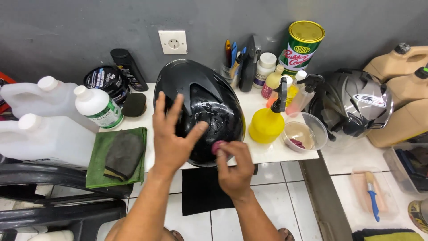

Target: The person sprays a black motorcycle helmet with a liquid from a yellow spray bottle. They then use a small pink sponge to scrub the helmet's surface in circular motions, focusing on the front and top areas.

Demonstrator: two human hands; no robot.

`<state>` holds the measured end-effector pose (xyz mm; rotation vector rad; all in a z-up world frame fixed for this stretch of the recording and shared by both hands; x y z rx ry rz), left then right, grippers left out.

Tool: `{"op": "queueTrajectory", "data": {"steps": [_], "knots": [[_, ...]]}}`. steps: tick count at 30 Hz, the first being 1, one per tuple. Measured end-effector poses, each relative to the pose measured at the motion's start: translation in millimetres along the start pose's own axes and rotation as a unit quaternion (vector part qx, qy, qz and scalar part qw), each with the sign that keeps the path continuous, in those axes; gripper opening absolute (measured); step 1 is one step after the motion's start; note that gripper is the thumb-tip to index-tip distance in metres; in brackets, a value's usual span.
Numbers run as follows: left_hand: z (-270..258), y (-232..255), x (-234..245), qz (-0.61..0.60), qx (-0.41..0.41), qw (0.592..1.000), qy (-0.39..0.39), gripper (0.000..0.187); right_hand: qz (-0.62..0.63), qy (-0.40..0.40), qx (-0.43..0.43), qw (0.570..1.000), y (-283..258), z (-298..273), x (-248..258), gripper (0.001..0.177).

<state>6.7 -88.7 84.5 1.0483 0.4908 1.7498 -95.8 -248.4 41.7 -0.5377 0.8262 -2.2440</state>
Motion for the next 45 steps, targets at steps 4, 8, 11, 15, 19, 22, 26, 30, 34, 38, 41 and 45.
{"op": "queueTrajectory", "data": {"steps": [4, 8, 11, 15, 19, 22, 26, 30, 34, 38, 41, 45], "knots": [[-2, 7, -12, 0.009, 0.052, 0.998, -0.041, 0.092, -0.045, 0.046, 0.036, 0.997, 30, 20, 3, 0.006], [-1, 7, -12, 0.006, 0.062, 0.997, -0.054, 0.090, 0.008, 0.025, -0.054, 0.998, 34, 34, 0, 0.006], [-1, 4, -13, 0.006, 0.056, 0.997, -0.058, 0.098, 0.019, -0.007, 0.041, 0.999, 31, 40, -12, 0.008], [-6, 6, -14, 0.037, 0.042, 0.997, -0.060, 0.103, -0.024, 0.016, -0.070, 0.997, 52, 72, 4, 0.005], [-7, -7, -20, 0.054, 0.037, 0.996, -0.063, 0.082, 0.009, -0.110, 0.047, 0.993, 8, 64, -19, 0.009], [-7, -4, -19, 0.052, 0.014, 0.997, -0.052, 0.085, 0.048, -0.036, -0.062, 0.996, 40, 81, -13, 0.005], [-6, -5, -18, 0.057, 0.005, 0.997, -0.045, 0.078, -0.021, -0.062, 0.010, 0.998, 7, 62, -20, 0.006], [-4, -4, -19, 0.056, -0.003, 0.998, -0.037, 0.075, 0.072, 0.002, -0.066, 0.995, 33, 60, -16, 0.011], [-7, -2, -17, 0.046, 0.000, 0.998, -0.033, 0.075, -0.016, 0.074, -0.142, 0.987, 50, 25, 1, 0.011], [-6, -2, -20, 0.045, -0.005, 0.998, -0.033, 0.093, 0.006, 0.032, -0.016, 0.999, 46, -3, -6, 0.004], [-6, 0, -18, 0.036, -0.003, 0.999, -0.020, 0.094, 0.026, 0.126, -0.138, 0.982, 79, -12, 1, 0.007], [-9, -4, -22, 0.110, 0.015, 0.991, -0.074, 0.088, 0.049, 0.011, -0.013, 0.999, 9, -24, -8, 0.008]]}}
Point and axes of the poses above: each hand's wrist, its own z-axis towards the middle knuckle, its own x-axis out of the back of the hand, y = z × x, the point moved 7 cm from there along z, towards the middle knuckle, and after that the axes turned 4 degrees about -y, right-handed, at the moved point
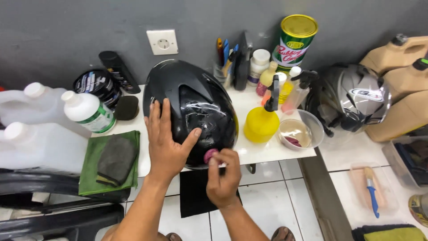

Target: The person sprays a black motorcycle helmet with a liquid from a yellow spray bottle. They then use a small pink sponge to scrub the helmet's surface in circular motions, focusing on the front and top areas.

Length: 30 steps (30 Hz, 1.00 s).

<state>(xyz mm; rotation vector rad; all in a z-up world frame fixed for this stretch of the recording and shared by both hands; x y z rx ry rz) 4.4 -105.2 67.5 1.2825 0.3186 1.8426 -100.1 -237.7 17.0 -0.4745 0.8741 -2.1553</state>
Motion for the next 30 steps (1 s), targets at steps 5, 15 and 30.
{"op": "queueTrajectory", "data": {"steps": [5, 15, 30], "knots": [[-2, 1, 3, -0.073, -0.012, 0.996, 0.054, 0.095, 0.011, 0.189, -0.284, 0.940, 79, -28, 17, 0.010], [0, 0, 1, -0.081, -0.006, 0.996, 0.045, 0.095, 0.076, 0.197, -0.395, 0.894, 99, -29, 17, 0.013], [-3, 0, 4, -0.062, -0.019, 0.997, 0.037, 0.088, -0.111, 0.122, -0.070, 0.984, 38, 21, 13, 0.003]]}}
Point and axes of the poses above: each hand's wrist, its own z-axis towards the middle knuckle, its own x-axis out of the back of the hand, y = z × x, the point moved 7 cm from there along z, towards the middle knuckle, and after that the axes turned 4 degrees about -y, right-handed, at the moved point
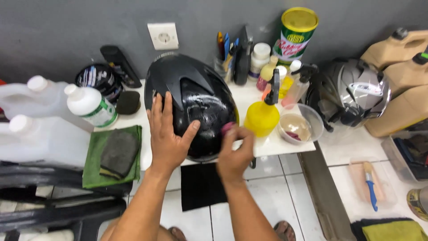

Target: The person sprays a black motorcycle helmet with a liquid from a yellow spray bottle. They then use a small pink sponge to scrub the helmet's surface in circular motions, focusing on the front and top areas.

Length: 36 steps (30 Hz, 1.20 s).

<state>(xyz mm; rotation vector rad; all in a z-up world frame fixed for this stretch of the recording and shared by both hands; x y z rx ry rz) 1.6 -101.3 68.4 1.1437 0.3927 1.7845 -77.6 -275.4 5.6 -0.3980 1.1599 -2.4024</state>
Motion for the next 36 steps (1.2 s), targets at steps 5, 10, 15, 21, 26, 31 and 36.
{"op": "queueTrajectory", "data": {"steps": [5, 10, 15, 21, 26, 31, 36], "knots": [[-4, -8, 0, 0.010, -0.011, 1.000, 0.002, 0.080, 0.037, -0.105, 0.117, 0.987, -51, 14, -18, 0.006], [-5, -11, 0, 0.009, -0.007, 1.000, 0.005, 0.076, 0.008, -0.051, 0.085, 0.995, -45, 45, -10, 0.006], [-4, -17, -2, -0.001, -0.023, 1.000, 0.008, 0.076, 0.044, -0.155, 0.213, 0.964, -77, 23, -24, 0.015], [-4, -19, -4, -0.004, -0.028, 1.000, 0.010, 0.071, 0.051, -0.158, 0.235, 0.958, -70, 14, -33, 0.014], [-7, -18, -4, -0.013, -0.023, 1.000, 0.012, 0.068, 0.057, -0.108, 0.109, 0.986, -39, 43, -20, 0.007], [-2, -16, -2, -0.025, -0.026, 0.999, 0.005, 0.067, 0.030, -0.201, 0.275, 0.940, -71, 21, -36, 0.005], [-6, -16, -1, -0.031, -0.026, 0.999, 0.012, 0.064, 0.025, -0.083, 0.089, 0.992, -53, 54, -26, 0.010]]}}
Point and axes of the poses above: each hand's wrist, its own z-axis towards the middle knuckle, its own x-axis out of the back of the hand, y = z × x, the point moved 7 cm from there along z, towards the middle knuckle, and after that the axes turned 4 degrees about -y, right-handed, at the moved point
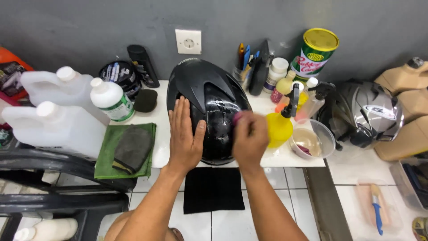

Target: The person sprays a black motorcycle helmet with a liquid from a yellow spray bottle. They then use a small pink sponge to scrub the helmet's surface in circular motions, focusing on the front and top areas.

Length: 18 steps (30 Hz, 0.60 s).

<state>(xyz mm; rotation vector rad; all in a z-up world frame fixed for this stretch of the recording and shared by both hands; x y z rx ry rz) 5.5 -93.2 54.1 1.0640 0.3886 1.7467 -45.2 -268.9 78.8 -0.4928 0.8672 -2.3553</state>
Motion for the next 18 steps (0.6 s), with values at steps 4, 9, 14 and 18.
{"op": "queueTrajectory", "data": {"steps": [4, 9, 14, 18], "knots": [[2, -7, -4, 0.013, 0.002, 1.000, -0.013, 0.062, -0.007, -0.122, 0.125, 0.985, -32, -13, -20, 0.010], [-3, -6, -3, 0.006, 0.012, 1.000, -0.008, 0.059, 0.036, -0.078, 0.099, 0.991, -35, -9, -20, 0.019], [-6, -8, -7, 0.018, 0.000, 1.000, 0.000, 0.059, 0.009, -0.038, 0.030, 0.999, -20, 5, -8, 0.014], [-1, -6, -1, 0.021, 0.000, 1.000, -0.002, 0.058, -0.015, -0.123, 0.116, 0.985, -42, -8, -27, 0.006]]}}
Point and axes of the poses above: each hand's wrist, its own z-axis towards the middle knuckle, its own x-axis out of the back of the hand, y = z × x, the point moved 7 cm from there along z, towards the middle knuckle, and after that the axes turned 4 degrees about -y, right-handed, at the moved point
